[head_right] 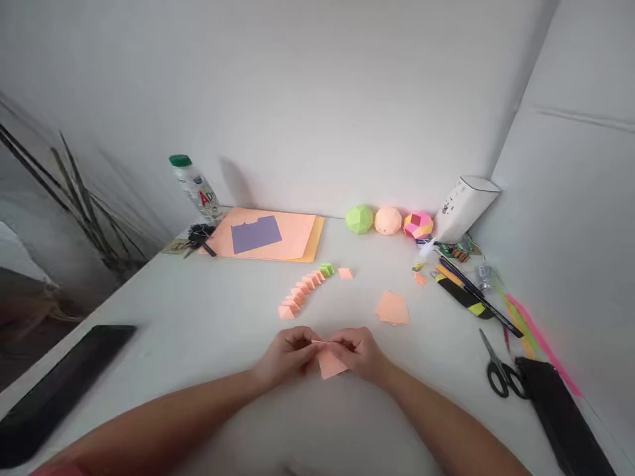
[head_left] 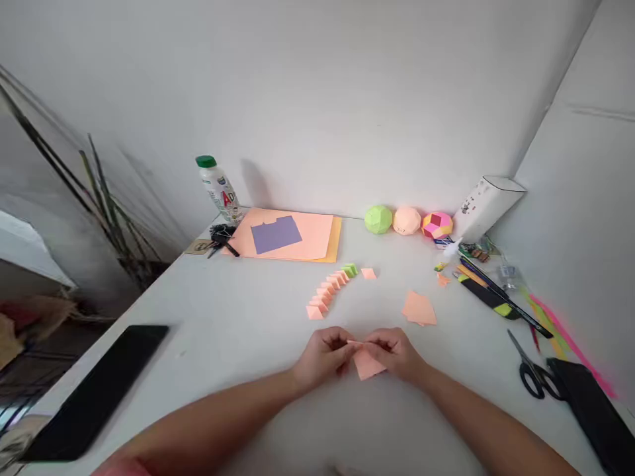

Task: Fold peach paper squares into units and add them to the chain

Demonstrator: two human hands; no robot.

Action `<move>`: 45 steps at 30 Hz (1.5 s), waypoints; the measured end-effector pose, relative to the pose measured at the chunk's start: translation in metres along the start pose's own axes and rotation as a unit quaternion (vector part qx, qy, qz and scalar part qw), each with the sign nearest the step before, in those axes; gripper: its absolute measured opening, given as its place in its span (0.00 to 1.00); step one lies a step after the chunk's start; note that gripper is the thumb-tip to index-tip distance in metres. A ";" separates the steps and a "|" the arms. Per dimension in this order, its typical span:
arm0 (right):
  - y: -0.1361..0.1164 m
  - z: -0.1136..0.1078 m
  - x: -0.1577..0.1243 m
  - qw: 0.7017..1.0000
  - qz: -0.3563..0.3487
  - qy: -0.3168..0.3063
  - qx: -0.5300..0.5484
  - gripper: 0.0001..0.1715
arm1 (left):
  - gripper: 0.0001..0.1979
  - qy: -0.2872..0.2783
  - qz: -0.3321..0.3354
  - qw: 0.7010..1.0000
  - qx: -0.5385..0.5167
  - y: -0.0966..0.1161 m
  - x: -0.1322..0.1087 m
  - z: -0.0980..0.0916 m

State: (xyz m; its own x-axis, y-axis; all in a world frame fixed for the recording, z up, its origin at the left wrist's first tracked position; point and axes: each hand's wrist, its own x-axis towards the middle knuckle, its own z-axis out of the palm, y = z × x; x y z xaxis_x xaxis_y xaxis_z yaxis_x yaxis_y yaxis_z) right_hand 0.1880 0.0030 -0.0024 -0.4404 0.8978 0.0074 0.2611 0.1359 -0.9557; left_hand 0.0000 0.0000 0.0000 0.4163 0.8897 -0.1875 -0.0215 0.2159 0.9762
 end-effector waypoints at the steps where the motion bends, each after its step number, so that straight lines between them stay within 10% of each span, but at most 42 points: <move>1: 0.000 0.000 -0.001 1.000 0.005 -0.002 0.009 0.14 | 0.15 -0.005 -0.004 1.000 0.000 0.000 0.000 0.000; 45: -0.007 0.000 -0.002 0.998 -0.009 -0.056 0.017 0.18 | 0.12 -0.036 0.008 0.999 0.004 -0.001 -0.002 -0.001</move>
State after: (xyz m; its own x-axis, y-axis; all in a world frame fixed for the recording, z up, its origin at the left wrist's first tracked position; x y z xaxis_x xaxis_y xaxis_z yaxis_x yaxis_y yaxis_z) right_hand 0.1871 0.0006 0.0040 -0.5393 0.8421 -0.0068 0.2236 0.1355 -0.9652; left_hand -0.0018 -0.0021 -0.0010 0.4809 0.8614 -0.1636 -0.0218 0.1983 0.9799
